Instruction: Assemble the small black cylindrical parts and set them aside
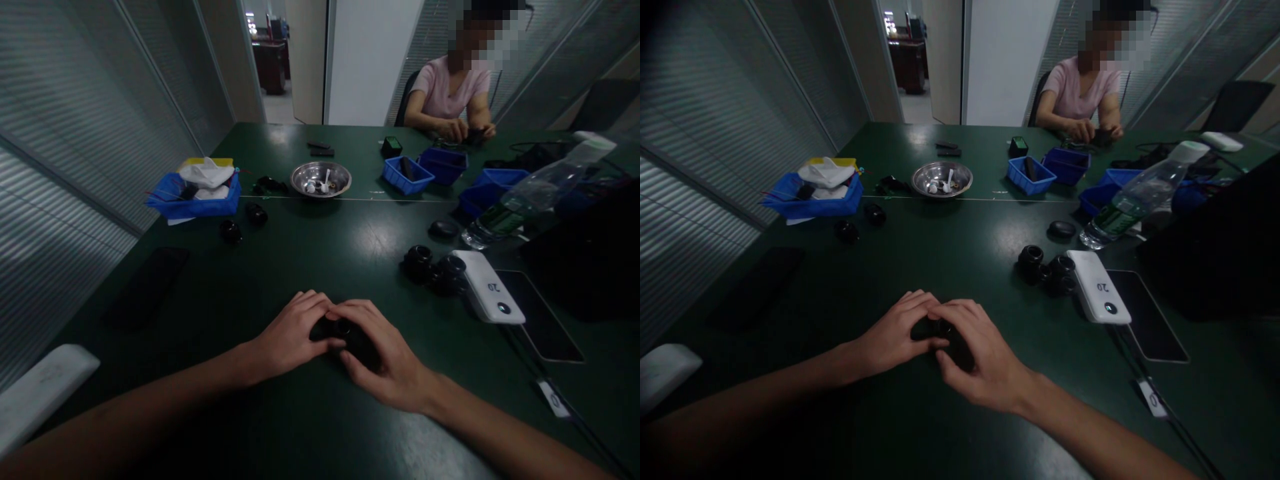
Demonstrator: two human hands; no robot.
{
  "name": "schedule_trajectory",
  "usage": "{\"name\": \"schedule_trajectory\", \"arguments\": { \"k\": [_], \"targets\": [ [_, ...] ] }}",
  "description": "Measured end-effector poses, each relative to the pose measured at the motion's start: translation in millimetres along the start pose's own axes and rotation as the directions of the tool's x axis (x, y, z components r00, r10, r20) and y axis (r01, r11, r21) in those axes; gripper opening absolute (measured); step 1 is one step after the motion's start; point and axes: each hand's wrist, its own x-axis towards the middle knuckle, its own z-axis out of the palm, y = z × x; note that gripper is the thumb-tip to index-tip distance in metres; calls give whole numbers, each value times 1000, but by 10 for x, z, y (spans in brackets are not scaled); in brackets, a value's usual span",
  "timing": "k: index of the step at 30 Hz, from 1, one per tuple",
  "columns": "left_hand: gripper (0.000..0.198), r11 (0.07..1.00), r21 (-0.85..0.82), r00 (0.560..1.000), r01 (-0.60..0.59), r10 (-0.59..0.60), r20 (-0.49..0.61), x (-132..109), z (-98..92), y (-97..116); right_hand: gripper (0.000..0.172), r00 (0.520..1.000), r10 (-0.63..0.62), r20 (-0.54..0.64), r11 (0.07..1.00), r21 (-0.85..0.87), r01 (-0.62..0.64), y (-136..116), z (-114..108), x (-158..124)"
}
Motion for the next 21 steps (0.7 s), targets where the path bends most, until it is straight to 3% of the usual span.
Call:
{"name": "schedule_trajectory", "arguments": {
  "k": [5,11,16,21],
  "targets": [
    [33,999,31,1000,-9,9,-4,-10,35,-30,50,992,-18,-127,1000,-14,16,5,-6,-8],
    [32,1000,-14,1000,-10,10,6,9,8,-18,58,1000,-26,10,999,25,26,11,-2,-19],
    [29,1000,12,1000,-2,2,7,5,-1,-9,49,992,3,-125,1000,2,-2,13,-8,-26],
    [28,1000,0,1000,-3,3,8,8,18,-11,55,1000,-17,8,1000,14,17,5,-1,-20]
  ]
}}
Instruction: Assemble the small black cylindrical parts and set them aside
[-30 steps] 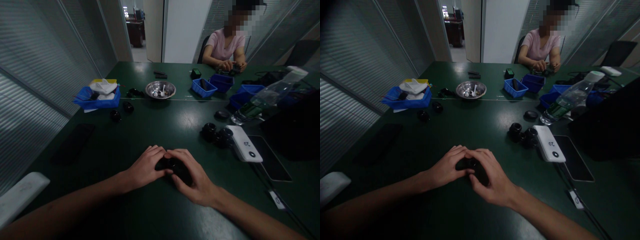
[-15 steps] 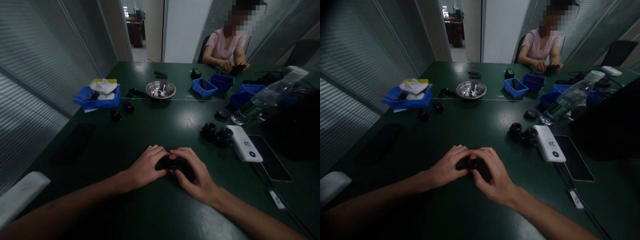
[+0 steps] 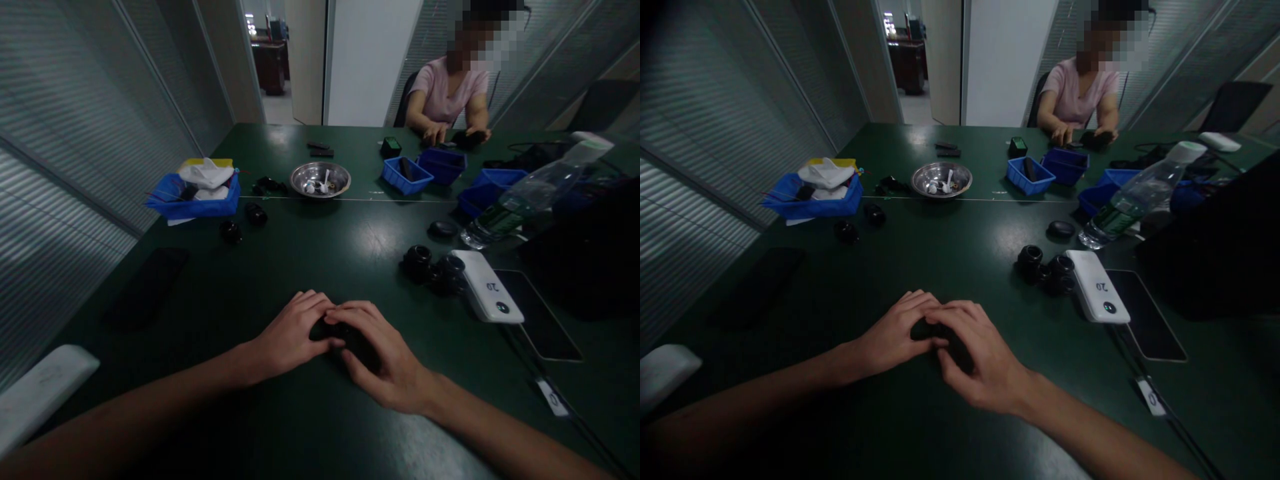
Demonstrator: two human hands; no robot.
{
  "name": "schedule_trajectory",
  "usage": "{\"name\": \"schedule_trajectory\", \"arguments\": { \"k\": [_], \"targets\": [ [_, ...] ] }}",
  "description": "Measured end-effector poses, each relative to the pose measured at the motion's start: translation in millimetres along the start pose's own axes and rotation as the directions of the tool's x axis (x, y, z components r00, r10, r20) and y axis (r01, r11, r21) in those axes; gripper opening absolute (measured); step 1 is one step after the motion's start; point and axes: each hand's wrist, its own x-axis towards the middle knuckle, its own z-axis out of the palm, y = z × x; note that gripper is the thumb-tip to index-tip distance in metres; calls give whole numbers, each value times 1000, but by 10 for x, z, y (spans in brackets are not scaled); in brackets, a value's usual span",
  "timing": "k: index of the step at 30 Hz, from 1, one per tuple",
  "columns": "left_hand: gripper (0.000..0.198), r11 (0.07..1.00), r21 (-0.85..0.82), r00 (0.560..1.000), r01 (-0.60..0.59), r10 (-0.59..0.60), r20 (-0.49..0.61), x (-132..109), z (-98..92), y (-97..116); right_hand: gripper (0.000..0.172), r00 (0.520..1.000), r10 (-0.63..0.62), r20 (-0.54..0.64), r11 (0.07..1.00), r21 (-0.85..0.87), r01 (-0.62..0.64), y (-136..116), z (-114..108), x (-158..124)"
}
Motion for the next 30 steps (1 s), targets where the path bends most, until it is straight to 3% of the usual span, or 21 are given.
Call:
{"name": "schedule_trajectory", "arguments": {
  "k": [2,6,12,18,24,30],
  "targets": [
    [29,1000,-2,1000,0,0,-2,5,-5,10,55,1000,-9,-11,1000,3,9,-9,-6,1],
    [28,1000,12,1000,3,-3,6,5,-29,38,47,987,43,-156,999,-25,-48,-11,-13,5],
    [26,1000,5,1000,-4,4,-5,-11,-13,19,52,1000,18,-9,1000,6,-18,5,10,5],
    [29,1000,5,1000,-2,2,-6,-2,-12,16,45,986,62,-157,998,-3,-63,16,-4,-8],
    [25,1000,3,1000,7,-7,-7,1,-15,22,51,1000,19,-21,999,34,-18,-4,-6,12],
    [25,1000,-5,1000,3,-3,10,9,-40,47,40,983,78,-169,997,2,-79,-3,-15,-5]
  ]
}}
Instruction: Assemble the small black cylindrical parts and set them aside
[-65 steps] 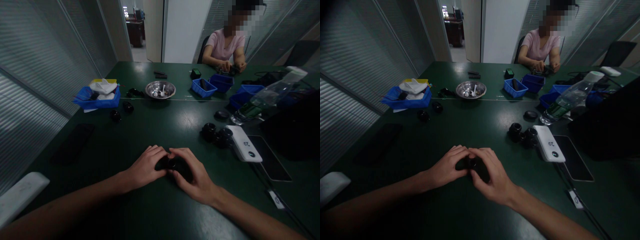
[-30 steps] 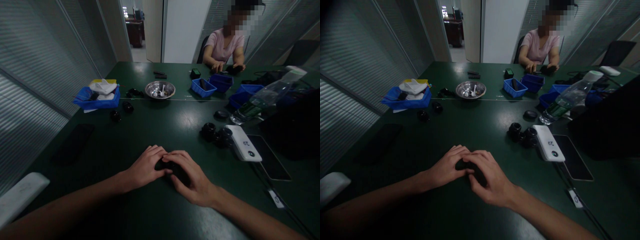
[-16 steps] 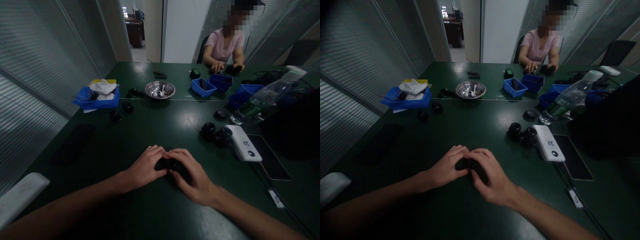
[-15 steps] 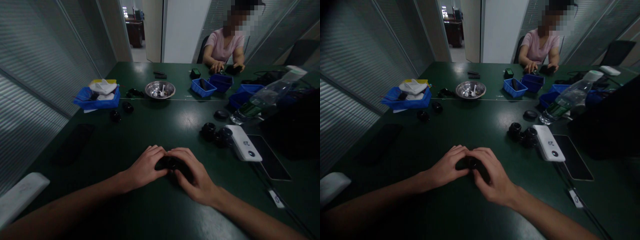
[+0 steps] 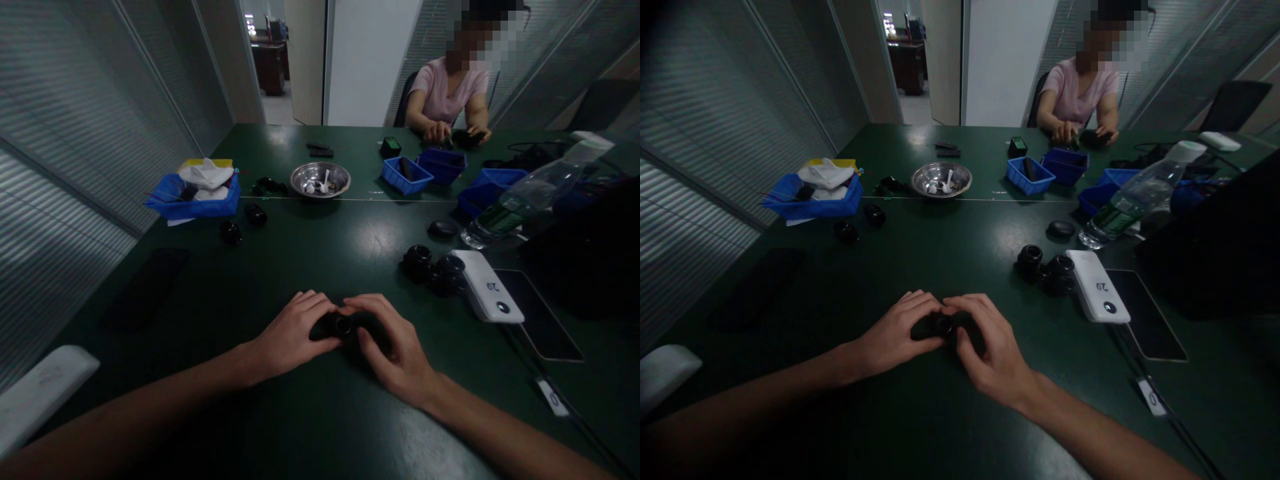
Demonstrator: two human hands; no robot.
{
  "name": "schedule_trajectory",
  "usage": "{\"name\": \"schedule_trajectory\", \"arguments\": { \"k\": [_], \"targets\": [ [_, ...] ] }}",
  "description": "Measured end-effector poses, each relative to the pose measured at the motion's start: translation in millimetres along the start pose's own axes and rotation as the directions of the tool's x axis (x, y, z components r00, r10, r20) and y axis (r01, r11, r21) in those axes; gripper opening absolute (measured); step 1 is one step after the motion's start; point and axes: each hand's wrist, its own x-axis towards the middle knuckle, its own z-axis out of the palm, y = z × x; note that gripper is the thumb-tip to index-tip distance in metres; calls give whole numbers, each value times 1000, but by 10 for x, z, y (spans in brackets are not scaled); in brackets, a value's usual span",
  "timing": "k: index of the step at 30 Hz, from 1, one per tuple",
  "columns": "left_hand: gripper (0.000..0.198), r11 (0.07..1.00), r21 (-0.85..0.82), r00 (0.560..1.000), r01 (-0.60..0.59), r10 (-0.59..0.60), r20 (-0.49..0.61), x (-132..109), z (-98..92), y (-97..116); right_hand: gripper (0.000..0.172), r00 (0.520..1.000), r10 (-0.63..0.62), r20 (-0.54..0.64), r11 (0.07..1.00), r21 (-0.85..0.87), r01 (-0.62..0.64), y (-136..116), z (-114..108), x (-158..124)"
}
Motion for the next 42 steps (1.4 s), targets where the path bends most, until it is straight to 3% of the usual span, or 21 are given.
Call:
{"name": "schedule_trajectory", "arguments": {
  "k": [5,12,17,23,29,35,40,42],
  "targets": [
    [25,1000,-3,1000,13,-13,-5,-2,-2,-2,50,989,-51,136,998,38,47,-17,13,20],
    [27,1000,-5,1000,-10,10,-14,4,-1,4,39,999,1,-41,1000,-15,-1,8,3,-4],
    [23,1000,17,1000,-3,3,-26,-4,8,-8,46,991,-33,127,999,36,28,6,11,7],
    [28,1000,-5,1000,-5,5,-14,-3,0,-5,37,999,14,-36,1000,16,-13,43,-16,-21],
    [25,1000,13,1000,3,-3,-20,-9,23,-36,52,989,-4,145,998,68,-6,31,2,-13],
    [29,1000,2,1000,-20,20,-20,5,2,-12,43,999,37,-24,999,34,-37,43,-14,-31],
    [27,1000,24,1000,-5,6,-27,-8,25,-31,55,989,-13,144,997,74,2,8,7,4],
    [29,1000,28,999,-7,7,-34,-13,36,-44,56,992,-18,122,998,63,11,7,8,-5]
  ]
}}
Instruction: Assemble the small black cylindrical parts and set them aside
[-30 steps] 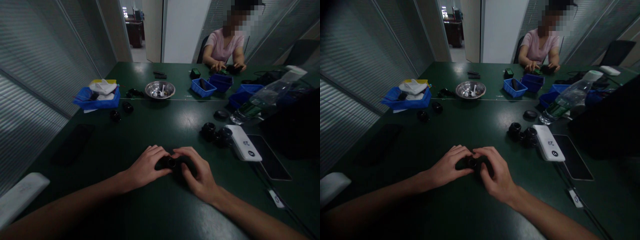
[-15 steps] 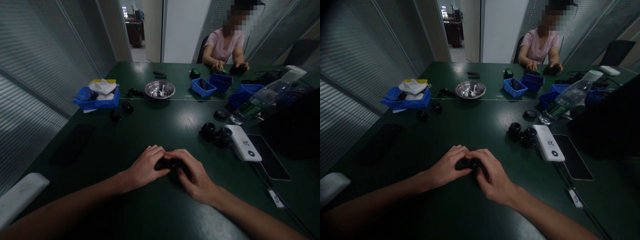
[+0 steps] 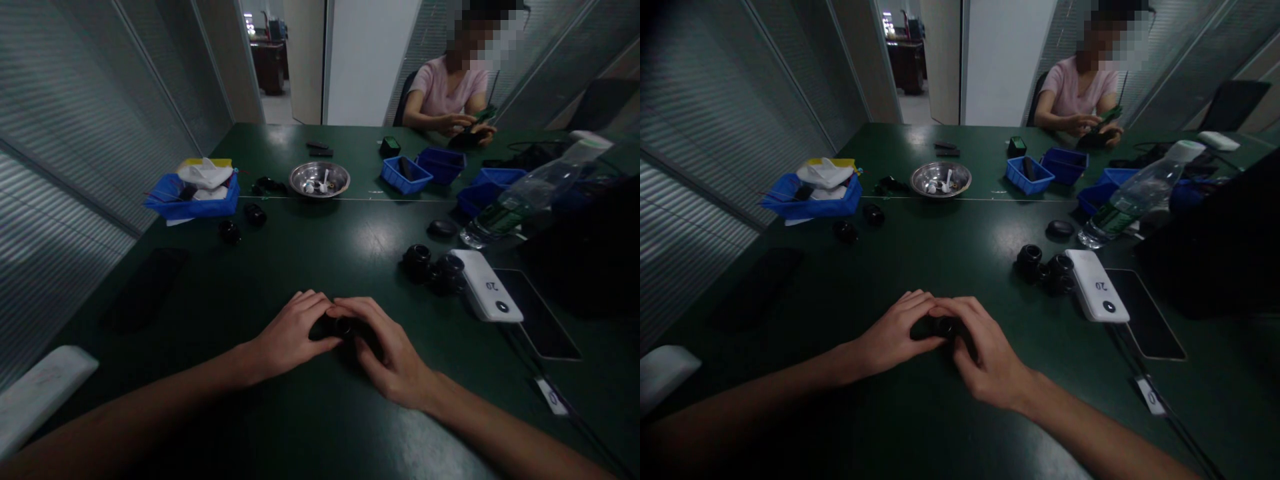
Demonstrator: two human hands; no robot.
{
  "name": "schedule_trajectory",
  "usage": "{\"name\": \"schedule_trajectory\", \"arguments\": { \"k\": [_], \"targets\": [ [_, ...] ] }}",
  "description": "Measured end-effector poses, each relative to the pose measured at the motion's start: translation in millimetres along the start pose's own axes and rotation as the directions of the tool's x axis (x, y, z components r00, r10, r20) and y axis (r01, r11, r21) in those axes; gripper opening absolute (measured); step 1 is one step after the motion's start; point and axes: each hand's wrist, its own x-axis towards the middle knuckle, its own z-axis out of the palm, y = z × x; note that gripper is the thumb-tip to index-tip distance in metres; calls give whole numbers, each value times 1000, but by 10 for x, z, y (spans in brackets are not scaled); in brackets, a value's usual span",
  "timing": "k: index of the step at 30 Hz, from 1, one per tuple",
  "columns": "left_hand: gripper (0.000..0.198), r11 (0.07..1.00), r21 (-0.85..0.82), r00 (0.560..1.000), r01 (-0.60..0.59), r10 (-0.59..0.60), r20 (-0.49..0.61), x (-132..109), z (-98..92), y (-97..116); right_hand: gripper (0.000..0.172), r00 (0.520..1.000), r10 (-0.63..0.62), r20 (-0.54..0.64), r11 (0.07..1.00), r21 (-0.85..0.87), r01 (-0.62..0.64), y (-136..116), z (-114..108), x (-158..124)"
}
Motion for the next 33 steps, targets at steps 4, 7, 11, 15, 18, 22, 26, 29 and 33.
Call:
{"name": "schedule_trajectory", "arguments": {
  "k": [4,7,11,15,18,22,26,29,33],
  "targets": [
    [29,1000,-13,1000,-13,13,3,8,-5,3,47,987,32,-158,999,-33,-37,17,-8,-29],
    [27,1000,-14,1000,-8,8,6,16,-10,15,47,997,25,-72,999,-19,-26,5,-7,-8],
    [25,1000,-19,1000,3,-3,4,16,-8,18,52,1000,-21,13,1000,11,21,-9,-10,8],
    [29,999,-39,1000,-18,18,-2,15,-17,21,42,987,44,-158,998,-25,-49,23,-27,-22],
    [29,999,-30,1000,-17,17,-1,12,-12,16,44,989,49,-139,998,-32,-54,33,-19,-10],
    [27,1000,-17,1000,-3,3,7,10,-3,10,52,1000,0,7,1000,-12,0,19,-2,14],
    [28,999,-33,1000,-11,11,5,17,-20,26,46,993,29,-110,999,-22,-32,30,-20,-23],
    [30,999,-40,1000,-19,19,3,18,-20,26,42,982,55,-180,997,-41,-63,35,-27,-33],
    [28,1000,-21,1000,-10,10,1,9,6,-1,46,1000,3,-15,1000,-9,-3,1,-9,14]
  ]
}}
